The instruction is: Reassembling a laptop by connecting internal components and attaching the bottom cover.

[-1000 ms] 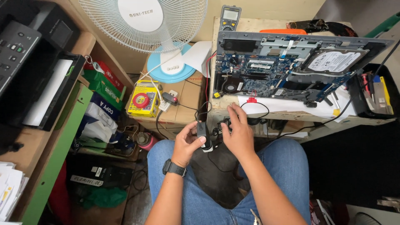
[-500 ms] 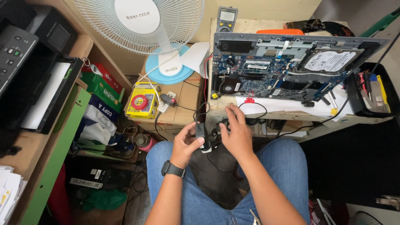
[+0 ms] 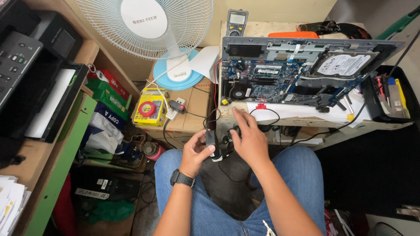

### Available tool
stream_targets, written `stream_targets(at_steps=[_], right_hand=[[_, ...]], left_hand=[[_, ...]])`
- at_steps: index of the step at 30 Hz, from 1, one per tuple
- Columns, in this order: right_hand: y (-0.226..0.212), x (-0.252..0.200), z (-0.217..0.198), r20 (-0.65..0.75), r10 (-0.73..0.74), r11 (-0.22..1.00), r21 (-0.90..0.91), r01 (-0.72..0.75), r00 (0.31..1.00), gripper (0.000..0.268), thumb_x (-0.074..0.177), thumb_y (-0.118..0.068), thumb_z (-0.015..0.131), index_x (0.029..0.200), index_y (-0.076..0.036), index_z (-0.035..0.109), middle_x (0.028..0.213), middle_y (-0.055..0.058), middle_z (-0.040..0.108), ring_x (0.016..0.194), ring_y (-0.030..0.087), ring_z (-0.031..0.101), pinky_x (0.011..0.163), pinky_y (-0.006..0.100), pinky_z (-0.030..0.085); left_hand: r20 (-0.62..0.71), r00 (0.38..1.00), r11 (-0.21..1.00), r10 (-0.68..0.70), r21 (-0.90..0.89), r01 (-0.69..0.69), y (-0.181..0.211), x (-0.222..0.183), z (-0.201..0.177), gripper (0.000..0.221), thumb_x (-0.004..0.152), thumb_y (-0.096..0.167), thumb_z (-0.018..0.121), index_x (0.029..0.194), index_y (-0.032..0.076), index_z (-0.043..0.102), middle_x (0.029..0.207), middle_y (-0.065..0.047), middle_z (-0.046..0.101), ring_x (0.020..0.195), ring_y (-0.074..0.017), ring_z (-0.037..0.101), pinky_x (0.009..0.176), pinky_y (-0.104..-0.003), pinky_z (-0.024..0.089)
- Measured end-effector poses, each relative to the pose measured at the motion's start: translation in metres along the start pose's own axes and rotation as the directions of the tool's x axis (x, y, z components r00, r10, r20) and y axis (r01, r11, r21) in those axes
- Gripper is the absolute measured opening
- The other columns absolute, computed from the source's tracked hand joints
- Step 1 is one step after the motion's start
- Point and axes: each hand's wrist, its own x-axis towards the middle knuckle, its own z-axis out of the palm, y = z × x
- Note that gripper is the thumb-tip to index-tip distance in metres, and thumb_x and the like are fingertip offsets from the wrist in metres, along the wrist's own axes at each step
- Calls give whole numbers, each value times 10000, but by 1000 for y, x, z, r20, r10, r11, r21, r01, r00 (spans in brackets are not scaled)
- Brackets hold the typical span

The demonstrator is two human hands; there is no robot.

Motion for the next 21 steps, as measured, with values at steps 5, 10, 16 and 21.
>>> stream_targets(at_steps=[5, 10, 16, 21], right_hand=[[-3, -1, -4, 36, 23, 1000, -15, -23, 999, 751, 1088, -317, 711, 1802, -341, 477, 1633, 103, 566, 1148, 473, 816, 902, 636, 699], [-4, -1, -6, 41, 27, 1000, 1, -27, 999, 746, 1095, -305, 696, 1806, -330, 474, 1626, 114, 564, 1143, 471, 815, 894, 640, 702], [-4, 0, -5, 46, 39, 999, -4, -39, 998, 746, 1088, -313, 707, 1798, -328, 479, 1632, 109, 568, 1120, 478, 819, 889, 645, 702], [-3, 0, -4, 31, 39, 999, 29, -40, 999, 700, 1094, -289, 707, 1772, -284, 532, 1628, 106, 584, 970, 401, 855, 852, 589, 713]], left_hand=[[6, 1000, 1000, -7, 28, 7, -5, 1, -1, 799, 860, 228, 1040, 1558, -8, 730, 1290, -144, 838, 1141, -198, 774, 890, -320, 671], [-10, 1000, 999, -14, 36, 14, -4, 1, 0, 792, 844, 202, 1039, 1549, 0, 739, 1282, -99, 836, 1122, -158, 754, 883, -281, 660], [-23, 1000, 1000, -15, 17, 15, -5, 1, 1, 791, 835, 191, 1047, 1542, 1, 745, 1276, -104, 846, 1102, -152, 756, 862, -271, 666], [-19, 1000, 1000, -4, 15, 4, 1, 1, 4, 792, 842, 198, 1042, 1549, 3, 742, 1278, -108, 848, 1101, -153, 762, 868, -276, 665]])
